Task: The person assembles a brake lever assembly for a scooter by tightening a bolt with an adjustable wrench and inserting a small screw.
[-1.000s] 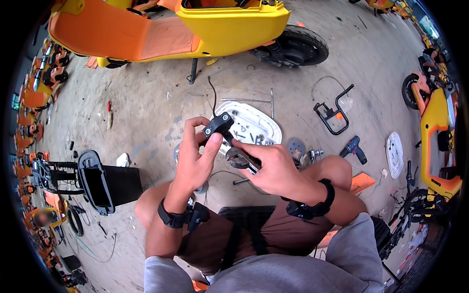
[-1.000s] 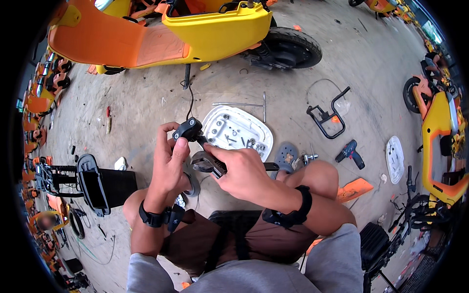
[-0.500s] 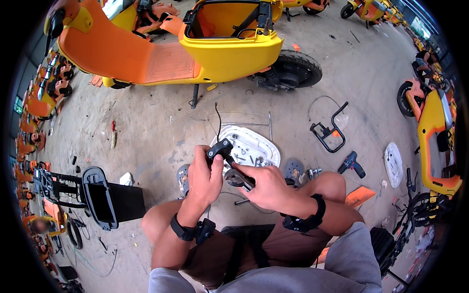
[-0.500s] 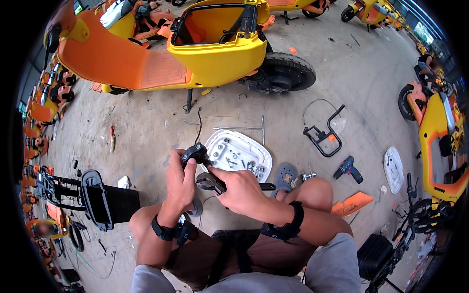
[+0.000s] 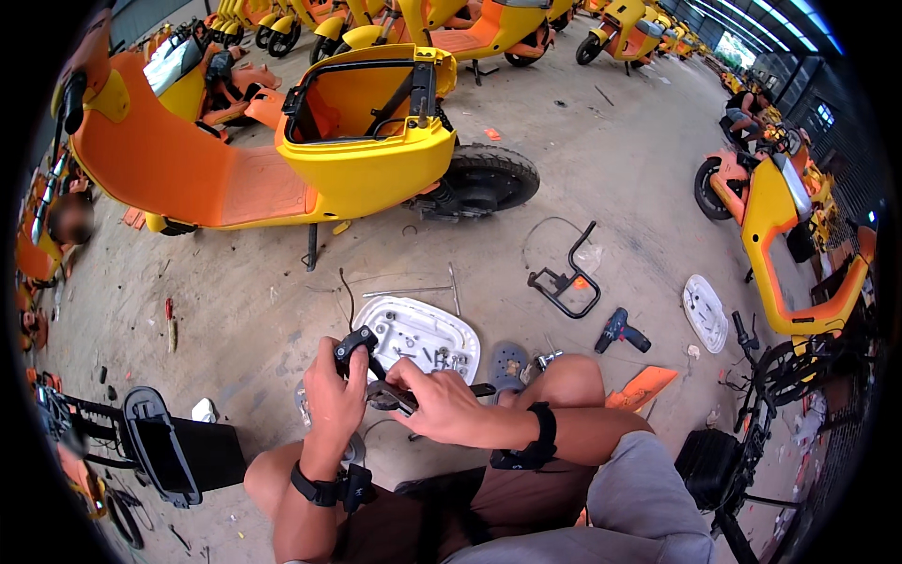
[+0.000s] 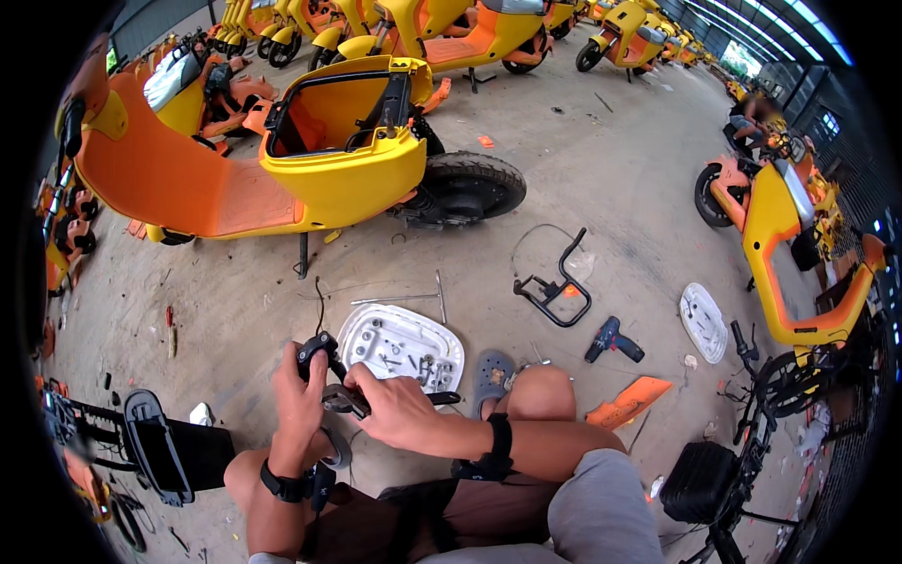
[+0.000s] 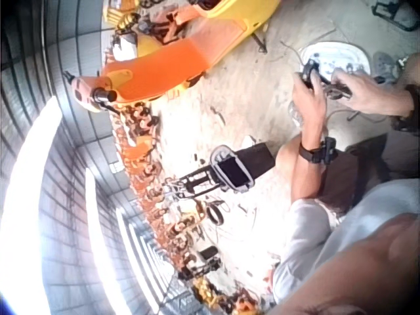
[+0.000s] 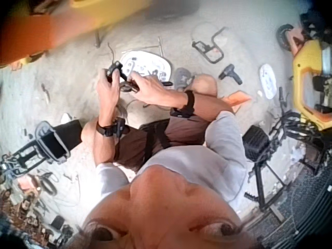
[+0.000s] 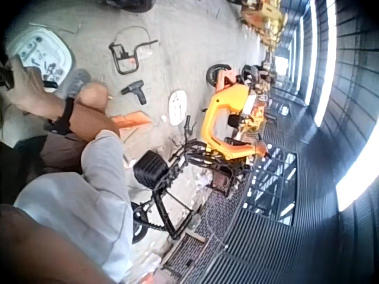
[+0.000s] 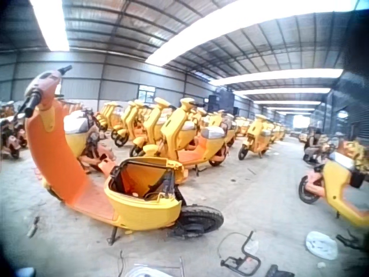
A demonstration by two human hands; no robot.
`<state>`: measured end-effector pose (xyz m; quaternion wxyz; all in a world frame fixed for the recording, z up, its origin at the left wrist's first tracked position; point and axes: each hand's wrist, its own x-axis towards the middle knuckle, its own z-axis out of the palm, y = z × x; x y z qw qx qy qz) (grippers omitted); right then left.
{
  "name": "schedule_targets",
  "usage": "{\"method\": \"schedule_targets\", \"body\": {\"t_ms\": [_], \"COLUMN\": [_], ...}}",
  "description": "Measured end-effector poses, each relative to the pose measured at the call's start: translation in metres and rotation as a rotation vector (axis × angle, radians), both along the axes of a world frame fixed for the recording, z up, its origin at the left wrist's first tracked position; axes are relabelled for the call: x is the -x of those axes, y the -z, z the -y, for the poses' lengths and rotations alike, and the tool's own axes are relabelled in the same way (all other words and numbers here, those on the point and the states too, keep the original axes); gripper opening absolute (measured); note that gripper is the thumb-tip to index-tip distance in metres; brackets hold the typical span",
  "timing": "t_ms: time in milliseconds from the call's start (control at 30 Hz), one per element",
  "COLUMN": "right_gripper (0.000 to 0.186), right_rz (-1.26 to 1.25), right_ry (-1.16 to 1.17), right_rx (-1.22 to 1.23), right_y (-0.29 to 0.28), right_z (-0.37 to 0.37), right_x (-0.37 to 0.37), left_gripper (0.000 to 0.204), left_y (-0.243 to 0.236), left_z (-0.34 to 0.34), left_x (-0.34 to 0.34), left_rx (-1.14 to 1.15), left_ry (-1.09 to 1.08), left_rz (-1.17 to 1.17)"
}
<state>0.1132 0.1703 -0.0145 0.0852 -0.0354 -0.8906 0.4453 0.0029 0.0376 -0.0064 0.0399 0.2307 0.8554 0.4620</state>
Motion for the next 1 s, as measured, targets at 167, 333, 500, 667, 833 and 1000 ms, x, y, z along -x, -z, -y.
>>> {"method": "schedule_targets", "body": {"t_ms": [167,333,500,667,833,1000], "right_gripper": [0.043,0.041,0.044,0.047,0.044,0.042], "right_rz": [-0.074,-0.074,-0.103,-0.132,-0.060,-0.162], "right_ry": [-0.028,-0.057,-0.054,-0.048,-0.052,-0.004], "right_rx": [-0.031,0.041,0.138,0.137,0.218,0.199], "right_y": [-0.006,-0.006,-0.004,0.002,-0.003,0.000], "right_z": [0.001,0.003,0.009,0.006,0.006,-0.002], "right_x": [-0.002,-0.003,-0.002,-0.002,-0.004,-0.004], "left_gripper": [0.022,0.018,0.015,0.016,0.021,0.019], "left_y": [0.001,0.022,0.011,0.005,0.019,0.010], "left_z": [0.001,-0.001,-0.003,-0.005,-0.002,-0.010], "left_x": [-0.005,0.004,-0.002,-0.002,0.002,-0.003], "left_rx": [-0.025,-0.186,-0.191,-0.217,-0.343,-0.465], "left_ry": [-0.071,-0.114,-0.140,-0.104,0.037,0.085], "left_rz": [-0.025,-0.220,-0.129,0.041,0.009,0.217]}}
